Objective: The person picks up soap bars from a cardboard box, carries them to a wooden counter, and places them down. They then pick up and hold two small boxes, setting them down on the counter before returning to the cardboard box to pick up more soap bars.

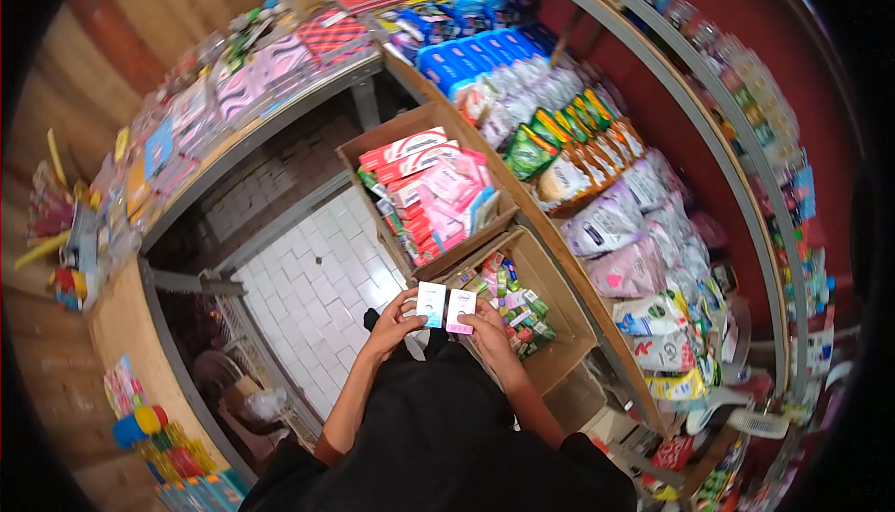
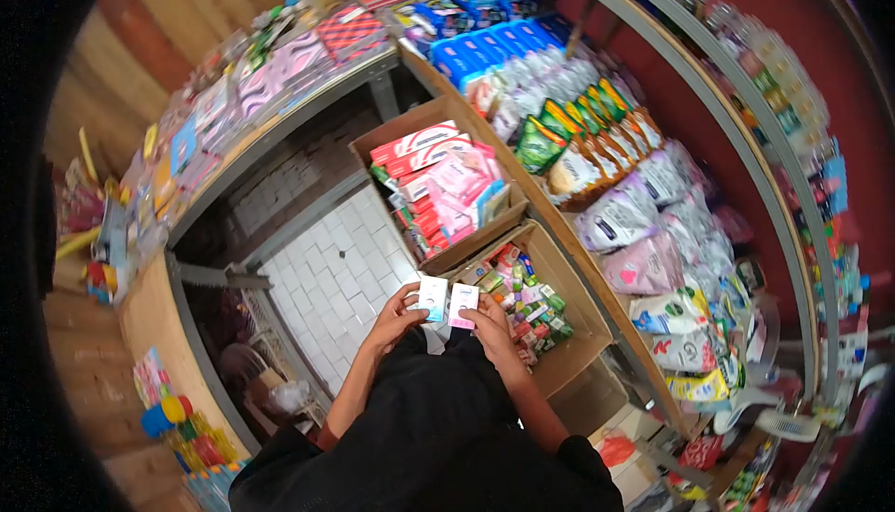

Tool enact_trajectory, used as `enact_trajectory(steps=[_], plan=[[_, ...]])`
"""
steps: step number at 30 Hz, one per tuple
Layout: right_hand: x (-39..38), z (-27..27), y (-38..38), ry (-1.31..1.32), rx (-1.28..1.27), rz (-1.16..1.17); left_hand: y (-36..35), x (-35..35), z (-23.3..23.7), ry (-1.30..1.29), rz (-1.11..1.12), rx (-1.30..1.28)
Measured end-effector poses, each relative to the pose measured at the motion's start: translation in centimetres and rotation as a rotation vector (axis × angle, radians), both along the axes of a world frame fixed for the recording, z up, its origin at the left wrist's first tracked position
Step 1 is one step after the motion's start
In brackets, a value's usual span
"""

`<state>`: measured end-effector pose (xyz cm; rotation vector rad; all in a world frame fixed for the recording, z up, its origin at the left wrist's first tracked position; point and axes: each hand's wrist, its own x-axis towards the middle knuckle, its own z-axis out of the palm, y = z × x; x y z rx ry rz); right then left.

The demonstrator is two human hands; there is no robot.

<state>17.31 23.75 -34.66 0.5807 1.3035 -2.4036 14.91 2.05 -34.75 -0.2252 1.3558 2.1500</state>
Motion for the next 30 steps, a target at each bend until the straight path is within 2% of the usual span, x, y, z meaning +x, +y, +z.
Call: enact_trajectory(steps=[9,20,30], plan=[[-2.6,-0.2,-8.3,0.038,-0.021,0.263,-8.1,3.8,0.9,0.024,0.288,-0.008],[-3.0,-0.7,-24.2,-0.027,0.043,0.539,-22.8,9.4,1.3,-0.007,0.550,-0.065],[-3.4,1.2,-38.5,-0.029,0.071,0.917,-31.5,15.1,1.4,0.035,0.913,-0.009]])
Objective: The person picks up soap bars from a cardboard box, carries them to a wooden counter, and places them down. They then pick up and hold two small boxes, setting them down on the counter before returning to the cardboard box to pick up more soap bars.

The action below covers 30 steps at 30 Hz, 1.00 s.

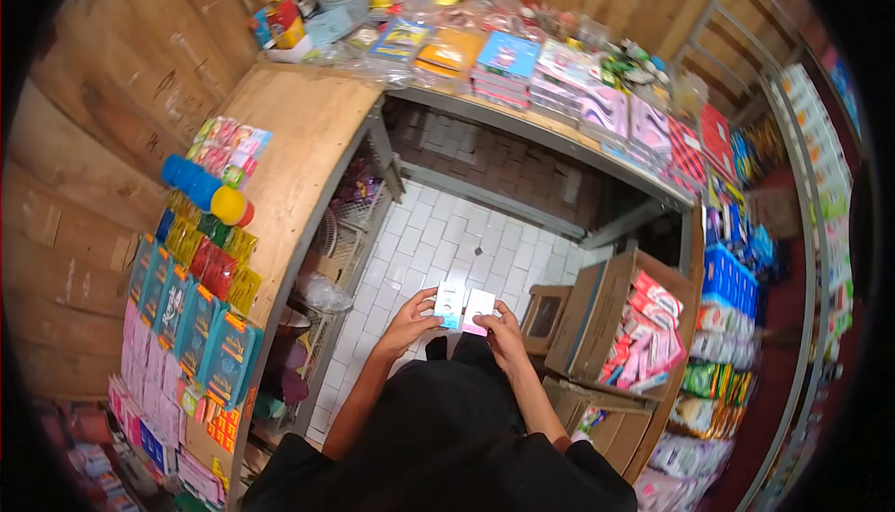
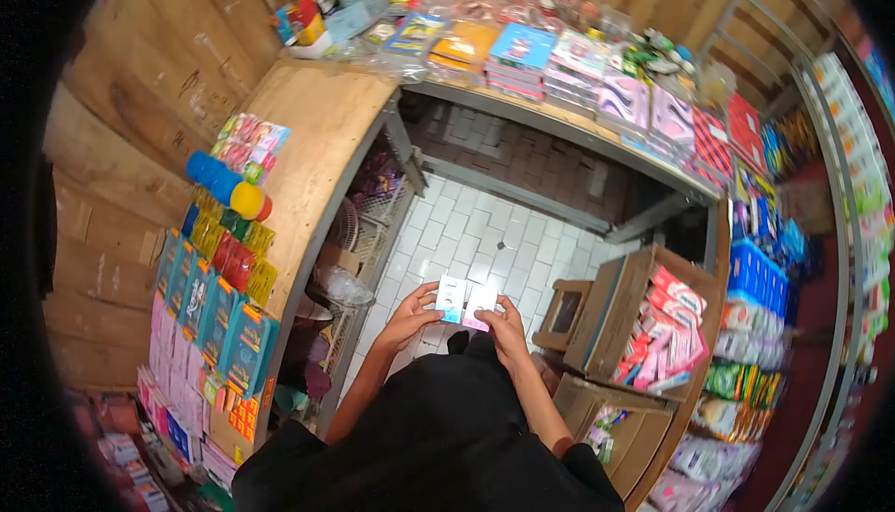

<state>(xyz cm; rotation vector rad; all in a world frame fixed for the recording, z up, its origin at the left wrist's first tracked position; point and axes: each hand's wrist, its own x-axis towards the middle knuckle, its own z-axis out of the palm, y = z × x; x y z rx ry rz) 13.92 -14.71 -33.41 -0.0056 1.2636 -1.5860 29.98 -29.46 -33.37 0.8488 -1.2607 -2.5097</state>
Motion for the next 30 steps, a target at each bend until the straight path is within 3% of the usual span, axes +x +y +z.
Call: enact_trajectory(steps=[18,22,30], plan=[[-9.1,-0.7,-26.4,0.004,-0.038,0.620,-14.3,-2.9,-1.5,0.047,0.616,-0.024],[-9.0,-0.2,-31.7,-0.001,-0.002,0.722,-16.1,-3.4,-1.1,0.073,0.795,0.035],[-5.5,-0.7,-41.6,-0.004,-0.036,0.861,-23.3,-0.3,-3.7,0.088,0.919,0.022]])
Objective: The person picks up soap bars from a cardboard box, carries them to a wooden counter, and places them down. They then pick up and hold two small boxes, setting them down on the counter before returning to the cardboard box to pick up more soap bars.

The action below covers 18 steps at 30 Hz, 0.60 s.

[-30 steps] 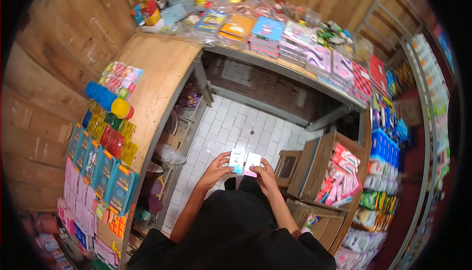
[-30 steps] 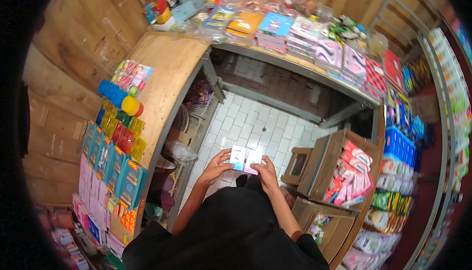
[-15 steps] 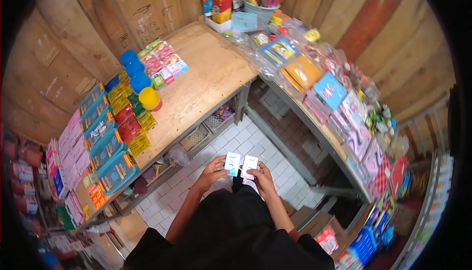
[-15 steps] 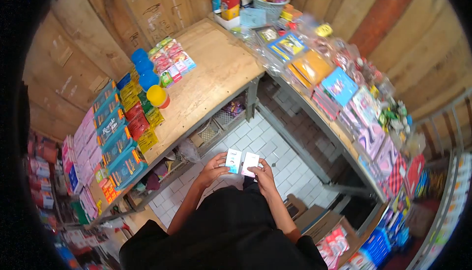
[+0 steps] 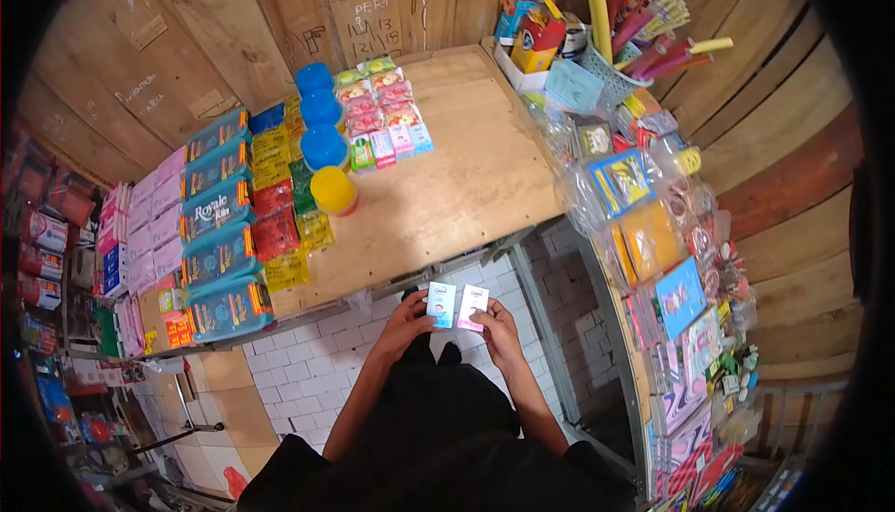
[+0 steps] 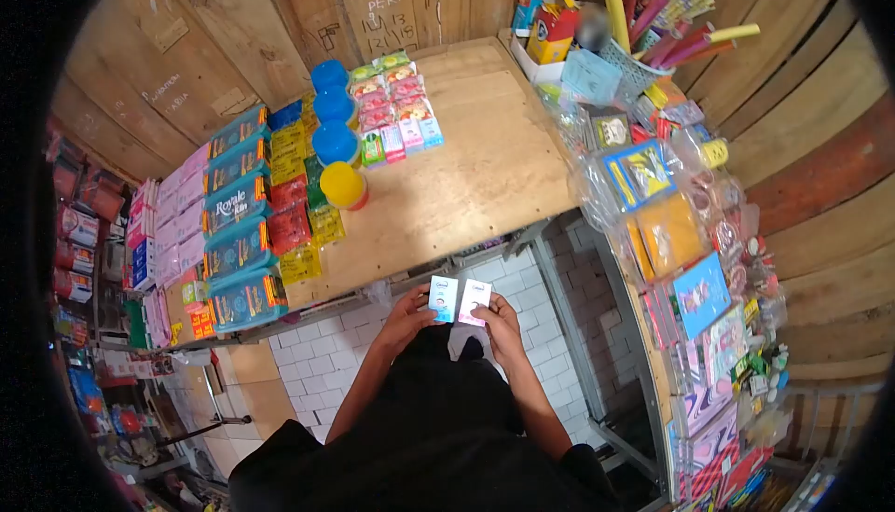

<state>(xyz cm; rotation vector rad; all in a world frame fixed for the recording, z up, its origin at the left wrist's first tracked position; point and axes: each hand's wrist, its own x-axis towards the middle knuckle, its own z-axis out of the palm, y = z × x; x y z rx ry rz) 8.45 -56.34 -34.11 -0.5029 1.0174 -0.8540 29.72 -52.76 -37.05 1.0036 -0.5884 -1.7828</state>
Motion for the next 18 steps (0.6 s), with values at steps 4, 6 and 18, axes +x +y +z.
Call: enact_trajectory(steps=[4,6,18], plan=[[2.4,-1.0,-4.8,-0.034,-0.003,0.010,-4.9,2.9,1.8,-0.026,0.026,0.020],[3.7,-1.2,-7.2,-0.032,-0.021,0.036,-7.3,4.4,2.3,-0.040,0.039,0.000],[10.0,-1.1,-19.6,-0.003,-0.133,0.101,-16.4,10.7,3.0,-0.106,0.126,-0.010]])
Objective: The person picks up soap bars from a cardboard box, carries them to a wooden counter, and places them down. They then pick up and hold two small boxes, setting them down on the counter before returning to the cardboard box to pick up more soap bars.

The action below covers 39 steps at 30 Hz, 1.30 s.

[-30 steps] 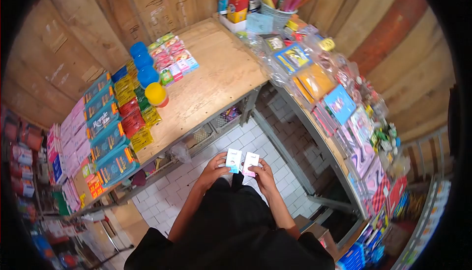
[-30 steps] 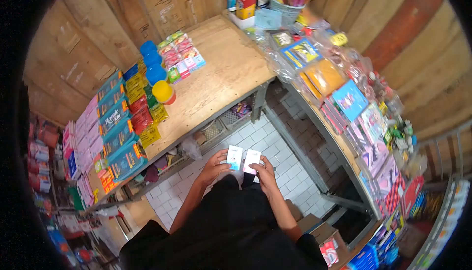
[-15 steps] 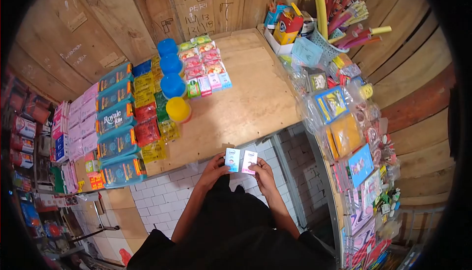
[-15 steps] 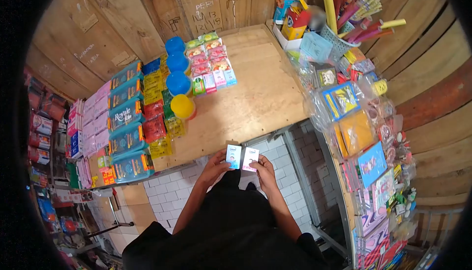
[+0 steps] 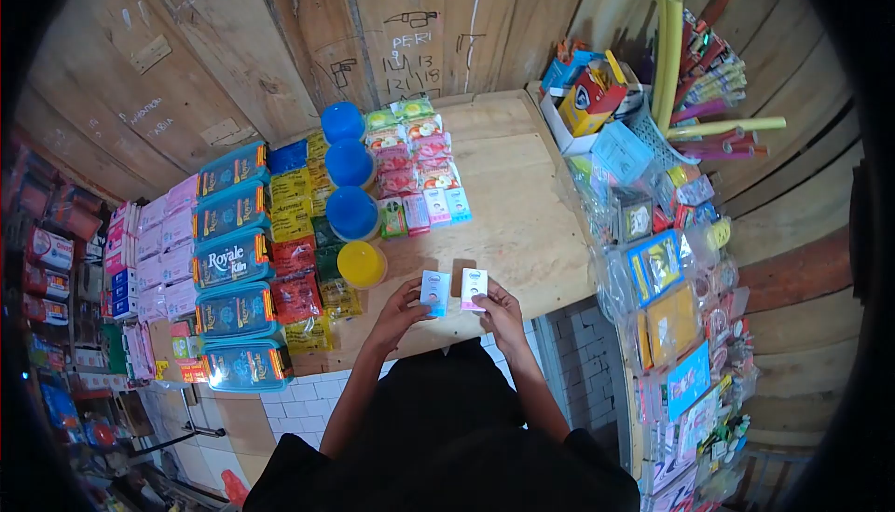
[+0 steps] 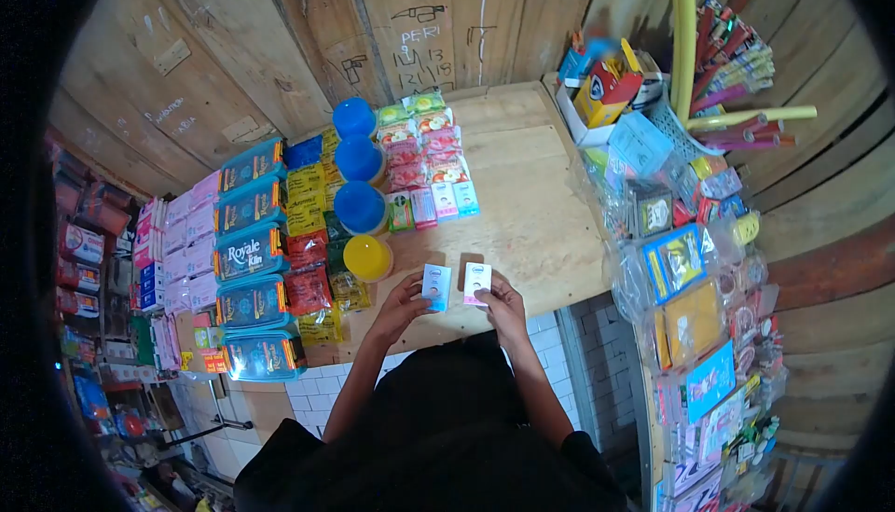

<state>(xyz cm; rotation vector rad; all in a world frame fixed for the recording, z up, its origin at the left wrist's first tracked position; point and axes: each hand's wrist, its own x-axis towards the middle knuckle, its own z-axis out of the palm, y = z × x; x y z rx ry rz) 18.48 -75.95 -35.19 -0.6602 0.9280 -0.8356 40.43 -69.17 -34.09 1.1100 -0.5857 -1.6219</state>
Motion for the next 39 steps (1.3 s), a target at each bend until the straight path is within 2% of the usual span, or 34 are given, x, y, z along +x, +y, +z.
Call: enact_trajectory(steps=[8,11,14,18,21,27,30,36,39], plan=[[2.0,-0.1,-8.4,0.051,-0.034,0.075,-1.7,-0.9,-0.5,0.043,0.155,0.014],[2.8,-1.0,-11.3,0.113,-0.119,0.067,-2.5,-1.6,-0.4,0.042,0.200,0.014],[3.7,-2.6,-14.0,0.062,-0.216,0.050,-2.7,-2.1,-0.3,0.033,0.259,0.033],[4.6,-4.0,-17.0,0.159,-0.297,0.102,-2.2,-2.5,-0.8,0.034,0.342,0.047],[5.7,-4.6,-18.4,0.146,-0.361,0.089,-1.8,-2.8,-0.8,0.022,0.386,0.062],[6.8,-5.1,-19.5,0.323,-0.470,0.144,-1.8,-3.2,-0.4,0.018,0.437,0.036],[7.2,-5.2,-19.6,0.324,-0.508,0.157,-1.8,-3.2,-0.4,0.018,0.447,0.030],[6.4,-5.2,-20.1,0.622,-0.750,0.216,-1.8,-3.0,-0.5,0.032,0.451,0.015],[6.3,-5.8,-20.0,0.574,-0.703,0.194,-1.8,-2.9,-0.7,0.040,0.443,0.020]])
